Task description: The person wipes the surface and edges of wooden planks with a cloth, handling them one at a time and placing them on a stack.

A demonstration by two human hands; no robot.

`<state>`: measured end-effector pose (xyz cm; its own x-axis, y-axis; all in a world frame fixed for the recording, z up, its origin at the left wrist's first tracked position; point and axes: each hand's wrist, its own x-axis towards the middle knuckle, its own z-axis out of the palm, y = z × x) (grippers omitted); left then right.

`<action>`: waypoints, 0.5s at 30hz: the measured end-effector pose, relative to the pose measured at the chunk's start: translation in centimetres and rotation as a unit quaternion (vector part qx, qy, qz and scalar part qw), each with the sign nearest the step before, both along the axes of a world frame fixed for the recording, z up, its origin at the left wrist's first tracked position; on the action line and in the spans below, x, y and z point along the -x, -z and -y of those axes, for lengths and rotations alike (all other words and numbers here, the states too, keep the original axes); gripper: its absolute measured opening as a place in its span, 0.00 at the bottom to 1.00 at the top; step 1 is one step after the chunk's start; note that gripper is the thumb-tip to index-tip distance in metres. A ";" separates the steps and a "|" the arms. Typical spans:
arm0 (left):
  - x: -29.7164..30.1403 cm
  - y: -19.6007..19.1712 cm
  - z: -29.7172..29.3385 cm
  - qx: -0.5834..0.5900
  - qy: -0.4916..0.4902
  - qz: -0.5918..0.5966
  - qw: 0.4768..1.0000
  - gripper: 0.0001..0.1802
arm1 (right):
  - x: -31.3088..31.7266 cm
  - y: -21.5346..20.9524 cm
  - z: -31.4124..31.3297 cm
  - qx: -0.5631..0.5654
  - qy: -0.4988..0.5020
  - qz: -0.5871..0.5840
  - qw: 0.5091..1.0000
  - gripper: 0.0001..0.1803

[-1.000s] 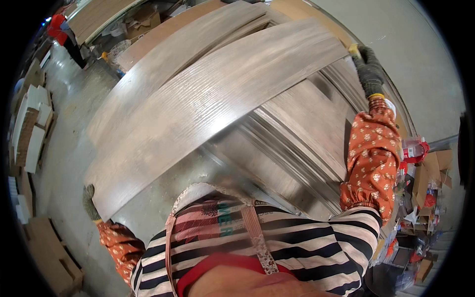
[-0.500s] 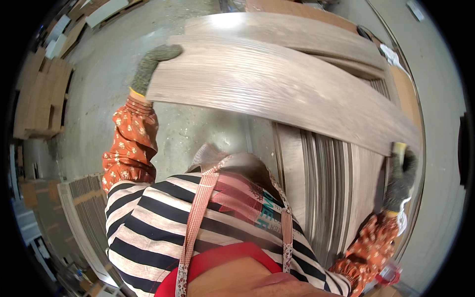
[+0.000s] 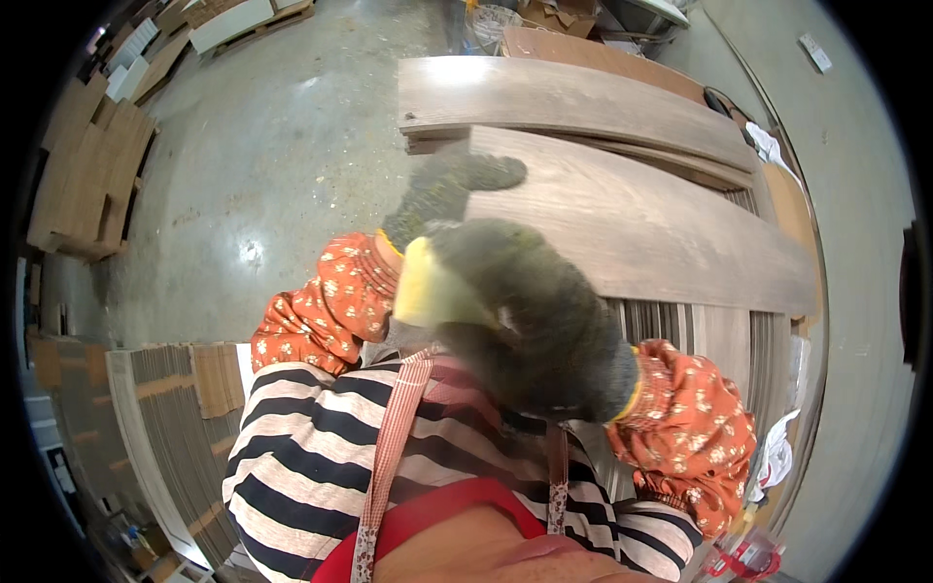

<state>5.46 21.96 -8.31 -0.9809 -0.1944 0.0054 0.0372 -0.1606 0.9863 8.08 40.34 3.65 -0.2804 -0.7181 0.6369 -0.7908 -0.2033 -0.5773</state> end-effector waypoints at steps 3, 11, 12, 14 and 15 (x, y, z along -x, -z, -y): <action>-1.2 0.0 -0.5 0.214 0.014 -0.185 0.959 0.18 | 5.0 -2.1 0.5 -0.022 0.036 0.051 0.998 0.32; -2.0 -4.4 -3.7 -0.072 0.076 -0.032 0.994 0.22 | 32.3 0.9 2.7 -0.006 0.264 0.371 0.890 0.23; -1.7 -2.7 -4.3 -0.110 0.099 -0.040 0.988 0.22 | 34.0 1.9 2.4 -0.019 0.281 0.367 0.886 0.21; -1.1 -2.9 -3.6 -0.112 0.136 -0.023 0.984 0.22 | 38.0 5.8 2.7 -0.002 0.271 0.380 0.885 0.18; -1.7 -5.0 -2.5 -0.078 0.144 0.003 0.987 0.22 | 38.1 8.0 4.9 0.037 0.291 0.398 0.869 0.18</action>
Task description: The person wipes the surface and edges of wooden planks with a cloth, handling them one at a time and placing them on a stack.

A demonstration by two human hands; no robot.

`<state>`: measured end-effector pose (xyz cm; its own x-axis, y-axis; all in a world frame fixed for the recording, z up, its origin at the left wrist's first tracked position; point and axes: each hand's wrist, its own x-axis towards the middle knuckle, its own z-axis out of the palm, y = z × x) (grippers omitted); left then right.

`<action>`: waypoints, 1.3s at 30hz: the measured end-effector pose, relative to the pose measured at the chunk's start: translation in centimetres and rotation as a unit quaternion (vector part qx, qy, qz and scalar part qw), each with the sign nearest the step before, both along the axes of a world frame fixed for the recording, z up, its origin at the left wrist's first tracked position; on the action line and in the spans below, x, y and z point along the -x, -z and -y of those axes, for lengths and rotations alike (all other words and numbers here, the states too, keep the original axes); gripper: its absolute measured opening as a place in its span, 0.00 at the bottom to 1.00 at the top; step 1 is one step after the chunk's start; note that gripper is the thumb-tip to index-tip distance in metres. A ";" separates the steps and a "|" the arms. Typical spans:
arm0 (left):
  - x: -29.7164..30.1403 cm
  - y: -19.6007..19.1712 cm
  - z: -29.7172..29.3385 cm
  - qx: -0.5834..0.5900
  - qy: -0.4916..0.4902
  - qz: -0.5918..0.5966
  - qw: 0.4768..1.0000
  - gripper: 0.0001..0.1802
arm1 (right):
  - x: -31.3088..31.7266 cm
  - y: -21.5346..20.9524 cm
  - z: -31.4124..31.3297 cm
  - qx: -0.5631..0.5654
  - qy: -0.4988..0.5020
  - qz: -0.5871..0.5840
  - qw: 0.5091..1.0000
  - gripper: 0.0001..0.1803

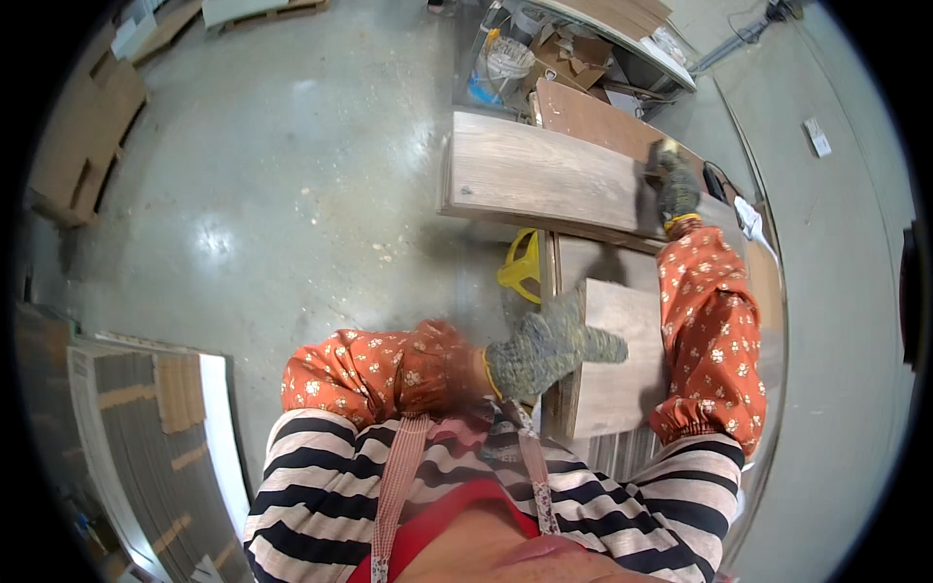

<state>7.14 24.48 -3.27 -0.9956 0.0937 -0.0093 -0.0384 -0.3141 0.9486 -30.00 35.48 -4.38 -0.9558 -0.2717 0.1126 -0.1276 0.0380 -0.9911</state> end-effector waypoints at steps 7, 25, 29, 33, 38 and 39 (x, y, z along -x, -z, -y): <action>-2.5 2.8 -3.0 -0.062 -0.069 -0.132 0.987 0.34 | -29.3 -4.3 15.3 -0.136 -0.522 -0.015 0.842 0.23; -4.0 4.6 -3.4 0.152 0.019 -0.331 0.931 0.15 | -29.7 -15.1 -7.4 -0.091 -0.124 -0.038 0.987 0.35; -2.7 5.0 -4.3 0.067 0.041 -0.333 0.940 0.12 | -38.9 -14.7 -22.1 -0.063 0.183 -0.086 0.977 0.40; -2.9 5.7 -3.0 -0.256 0.173 -0.201 0.930 0.20 | -49.2 -10.3 -25.8 0.048 0.266 -0.006 0.963 0.45; -2.2 7.0 -4.1 -0.026 0.104 -0.145 0.984 0.23 | -53.5 -6.2 -17.3 0.164 0.235 0.017 0.958 0.55; -2.2 6.5 -3.9 -0.012 0.110 -0.115 0.987 0.22 | -52.7 -5.5 -17.3 0.099 0.233 -0.001 0.968 0.54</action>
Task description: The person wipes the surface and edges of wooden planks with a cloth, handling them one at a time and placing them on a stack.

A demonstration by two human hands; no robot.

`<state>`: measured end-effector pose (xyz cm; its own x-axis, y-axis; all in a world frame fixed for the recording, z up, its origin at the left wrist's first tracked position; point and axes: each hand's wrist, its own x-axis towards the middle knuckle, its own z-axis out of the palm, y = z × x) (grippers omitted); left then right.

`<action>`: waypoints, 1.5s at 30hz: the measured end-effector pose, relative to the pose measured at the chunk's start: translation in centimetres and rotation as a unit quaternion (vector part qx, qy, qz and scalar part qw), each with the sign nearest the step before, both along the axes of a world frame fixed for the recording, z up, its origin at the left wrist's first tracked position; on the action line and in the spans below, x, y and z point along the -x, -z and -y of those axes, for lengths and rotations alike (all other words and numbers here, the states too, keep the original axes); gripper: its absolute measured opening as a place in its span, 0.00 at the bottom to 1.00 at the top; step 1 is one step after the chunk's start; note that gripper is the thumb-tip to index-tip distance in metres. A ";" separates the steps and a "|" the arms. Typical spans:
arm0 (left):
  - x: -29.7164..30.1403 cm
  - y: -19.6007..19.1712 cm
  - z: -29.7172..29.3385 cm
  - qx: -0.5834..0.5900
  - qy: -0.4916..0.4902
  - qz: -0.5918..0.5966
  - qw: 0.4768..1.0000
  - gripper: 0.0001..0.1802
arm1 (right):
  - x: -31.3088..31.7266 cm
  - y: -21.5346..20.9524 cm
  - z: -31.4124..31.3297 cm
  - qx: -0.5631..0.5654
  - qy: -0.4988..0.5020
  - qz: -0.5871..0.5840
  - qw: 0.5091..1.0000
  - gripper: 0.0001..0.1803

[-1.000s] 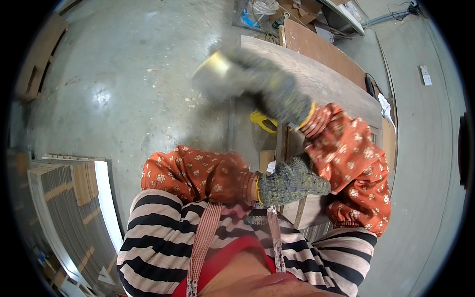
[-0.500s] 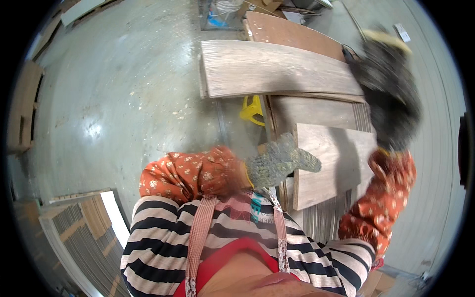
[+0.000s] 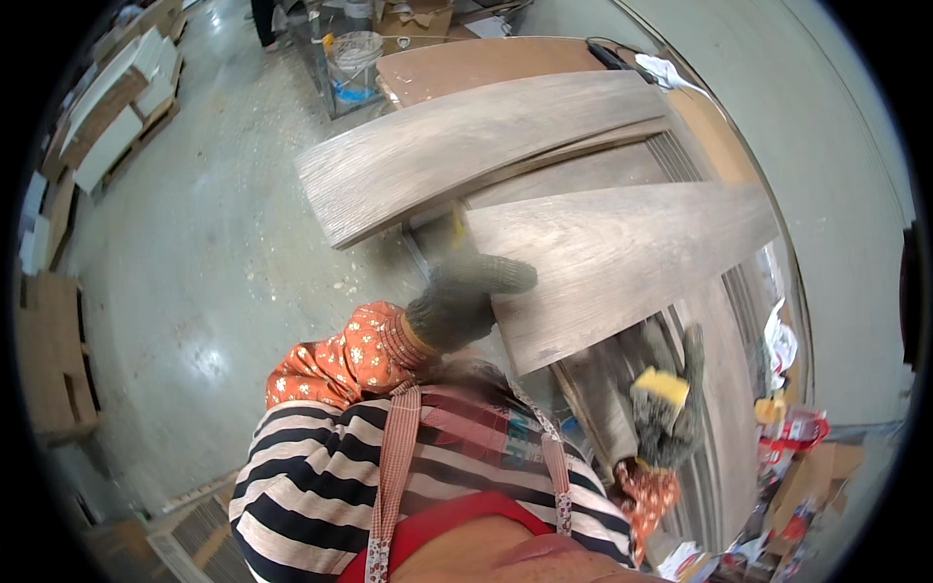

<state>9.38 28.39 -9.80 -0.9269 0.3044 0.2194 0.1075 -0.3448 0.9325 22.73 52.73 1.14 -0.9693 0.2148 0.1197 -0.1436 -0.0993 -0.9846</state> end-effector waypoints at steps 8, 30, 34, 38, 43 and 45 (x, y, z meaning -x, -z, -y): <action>-4.3 -1.5 7.6 -0.266 -0.119 0.100 0.951 0.11 | 6.8 0.7 4.0 -0.053 -0.177 -0.103 0.977 0.45; -3.8 -2.9 20.6 0.044 -0.313 0.199 0.928 0.30 | 16.1 8.4 12.0 -0.183 -0.346 -0.332 0.858 0.27; -1.1 -7.1 19.1 0.446 -0.247 0.317 0.800 0.27 | 16.7 10.2 9.5 -0.205 -0.279 -0.409 0.845 0.20; 1.6 -0.2 27.9 0.717 -0.180 -0.208 0.641 0.24 | 11.5 7.1 4.2 -0.348 -0.155 -0.352 0.855 0.25; 3.5 1.4 30.5 0.723 -0.148 -0.337 0.585 0.31 | 3.2 3.2 -1.2 -0.191 0.146 -0.176 0.955 0.26; 3.8 -0.3 28.8 0.711 -0.112 -0.258 0.645 0.32 | 0.6 3.4 -4.0 -0.302 0.299 -0.175 0.888 0.27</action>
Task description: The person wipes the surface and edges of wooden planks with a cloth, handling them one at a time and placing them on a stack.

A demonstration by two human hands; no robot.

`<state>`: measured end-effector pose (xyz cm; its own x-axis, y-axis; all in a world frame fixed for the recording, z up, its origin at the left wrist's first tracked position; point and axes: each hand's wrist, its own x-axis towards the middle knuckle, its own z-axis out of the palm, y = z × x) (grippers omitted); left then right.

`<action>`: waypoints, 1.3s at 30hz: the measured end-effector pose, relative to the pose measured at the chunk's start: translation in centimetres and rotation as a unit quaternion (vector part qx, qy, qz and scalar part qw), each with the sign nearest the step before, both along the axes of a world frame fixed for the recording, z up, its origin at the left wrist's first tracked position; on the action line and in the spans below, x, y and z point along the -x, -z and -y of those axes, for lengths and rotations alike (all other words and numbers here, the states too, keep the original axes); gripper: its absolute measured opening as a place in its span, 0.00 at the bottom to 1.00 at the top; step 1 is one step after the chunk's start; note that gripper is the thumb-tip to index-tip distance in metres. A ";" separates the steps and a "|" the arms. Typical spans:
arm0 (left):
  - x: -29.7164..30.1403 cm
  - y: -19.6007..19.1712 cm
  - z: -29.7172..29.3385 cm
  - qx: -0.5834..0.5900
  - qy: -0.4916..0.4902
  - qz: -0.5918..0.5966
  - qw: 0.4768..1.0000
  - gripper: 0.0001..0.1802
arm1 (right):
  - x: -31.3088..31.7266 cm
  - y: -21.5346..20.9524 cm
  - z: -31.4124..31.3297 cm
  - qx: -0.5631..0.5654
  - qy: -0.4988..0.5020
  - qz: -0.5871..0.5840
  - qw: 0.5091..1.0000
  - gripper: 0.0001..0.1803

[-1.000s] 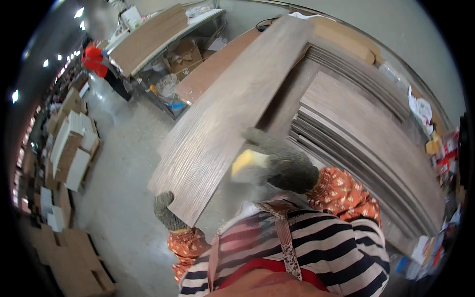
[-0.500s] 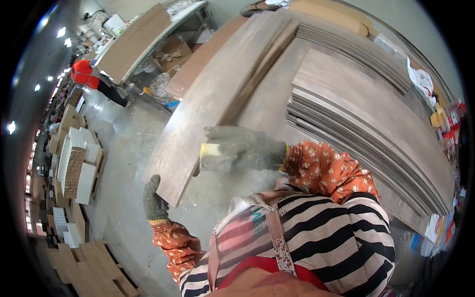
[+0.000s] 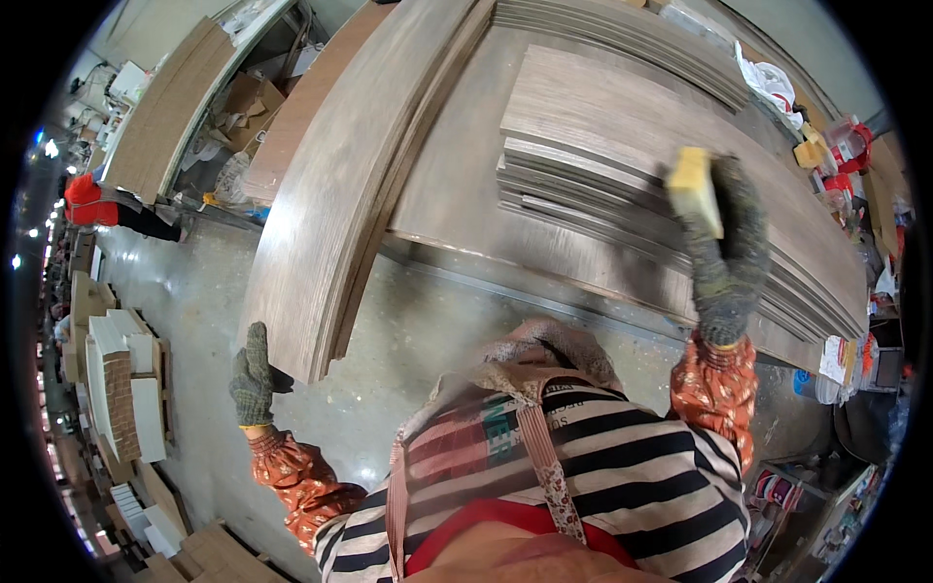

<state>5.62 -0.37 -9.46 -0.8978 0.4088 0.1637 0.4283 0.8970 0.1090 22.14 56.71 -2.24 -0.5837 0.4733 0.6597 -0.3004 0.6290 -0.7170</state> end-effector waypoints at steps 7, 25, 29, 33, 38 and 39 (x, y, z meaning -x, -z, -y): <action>6.5 -10.3 0.1 0.327 0.010 -0.111 0.939 0.15 | -2.5 -2.1 -3.1 -0.303 0.167 0.134 0.929 0.25; 15.3 -9.2 -47.1 -0.204 0.403 0.114 0.885 0.37 | 1.6 -2.0 0.0 -0.374 0.127 0.174 0.902 0.22; 14.8 -7.5 -46.8 -0.300 0.389 0.153 0.857 0.35 | 9.5 -2.1 5.7 -0.437 0.025 0.151 0.886 0.22; 15.6 -7.2 -46.8 -0.304 0.419 0.185 0.835 0.36 | 14.7 -0.6 7.2 -0.543 -0.020 0.058 0.838 0.21; 15.4 -7.6 -46.4 -0.276 0.405 0.219 0.843 0.30 | 13.5 -1.9 6.3 -0.525 -0.031 0.080 0.847 0.21; 16.2 -7.3 -46.0 -0.263 0.458 0.179 0.830 0.30 | 13.3 -1.9 6.9 -0.525 -0.016 0.088 0.847 0.21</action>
<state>-10.56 45.66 -2.18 -0.2801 0.9028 0.3263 0.7599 0.0008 0.6500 8.83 49.86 -0.39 -0.7185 -0.3369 0.6085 -0.2751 0.9412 0.1963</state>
